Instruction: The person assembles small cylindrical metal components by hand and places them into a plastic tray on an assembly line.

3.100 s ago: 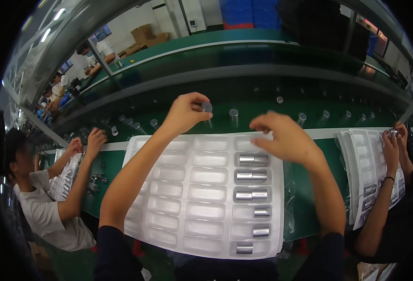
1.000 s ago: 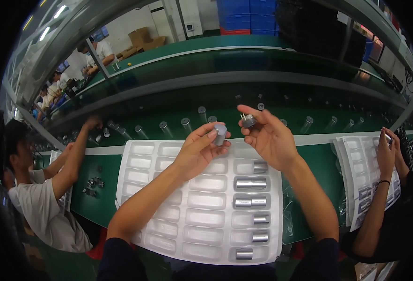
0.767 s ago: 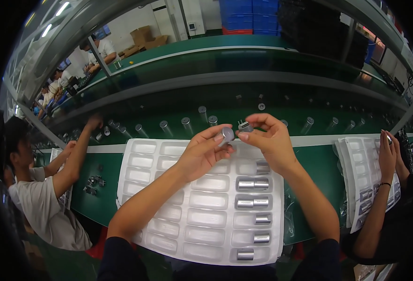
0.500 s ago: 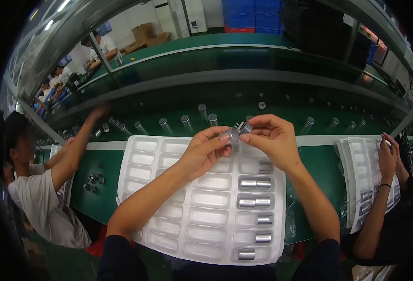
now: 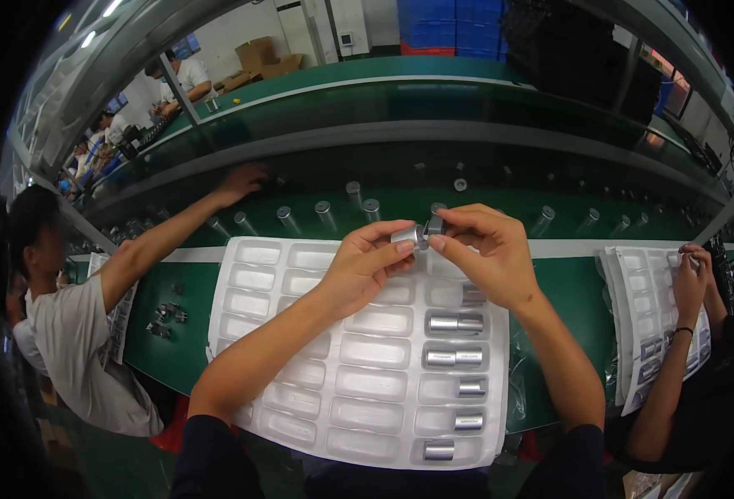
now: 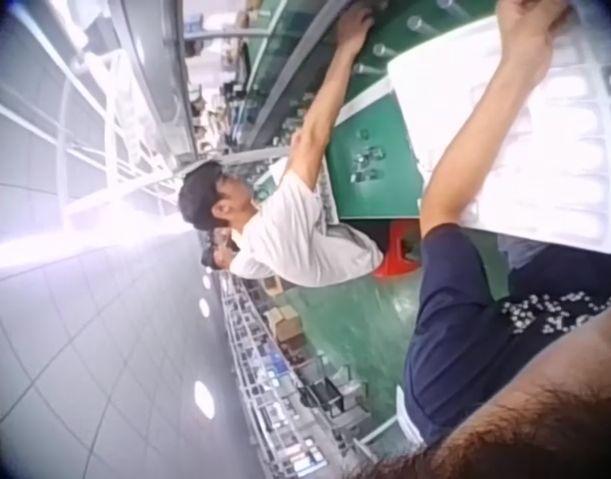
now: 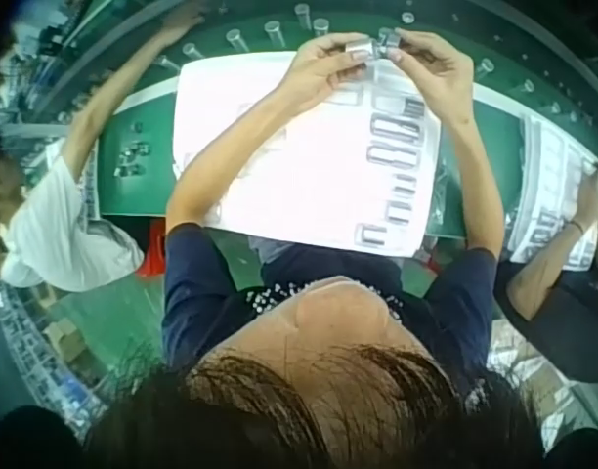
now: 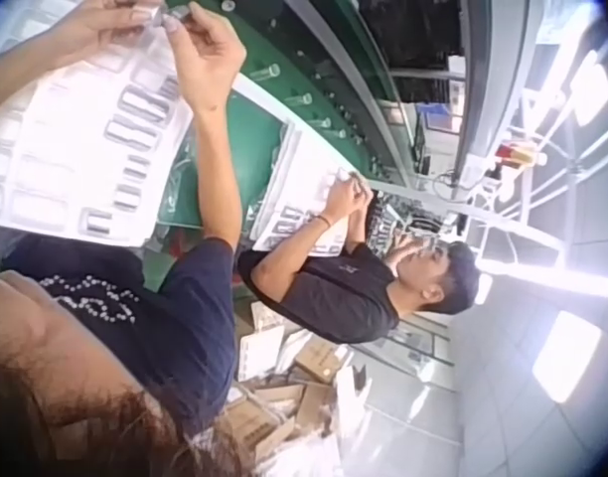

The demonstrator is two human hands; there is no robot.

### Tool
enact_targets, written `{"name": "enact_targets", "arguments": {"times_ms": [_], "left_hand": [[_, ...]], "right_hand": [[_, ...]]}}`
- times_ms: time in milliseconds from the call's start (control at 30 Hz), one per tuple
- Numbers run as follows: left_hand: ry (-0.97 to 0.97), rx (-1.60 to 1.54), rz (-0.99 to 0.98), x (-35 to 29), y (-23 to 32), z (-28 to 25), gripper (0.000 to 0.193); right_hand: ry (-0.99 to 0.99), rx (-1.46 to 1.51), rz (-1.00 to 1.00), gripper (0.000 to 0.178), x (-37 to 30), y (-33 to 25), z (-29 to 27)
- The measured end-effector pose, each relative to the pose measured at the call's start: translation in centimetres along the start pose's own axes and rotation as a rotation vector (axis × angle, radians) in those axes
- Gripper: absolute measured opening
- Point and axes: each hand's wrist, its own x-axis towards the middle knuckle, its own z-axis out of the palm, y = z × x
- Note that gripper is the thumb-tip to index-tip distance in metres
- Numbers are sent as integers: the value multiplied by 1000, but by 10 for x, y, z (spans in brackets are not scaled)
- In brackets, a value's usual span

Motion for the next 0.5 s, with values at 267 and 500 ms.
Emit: {"name": "enact_targets", "arguments": {"times_ms": [267, 500], "left_hand": [[-12, 20, -38, -1, -3, -4, 32], [-56, -5, -42, 1, -7, -6, 32]], "right_hand": [[-165, -283, -38, 38, -2, -11, 2], [-220, -408, -82, 37, -3, -21, -1]]}}
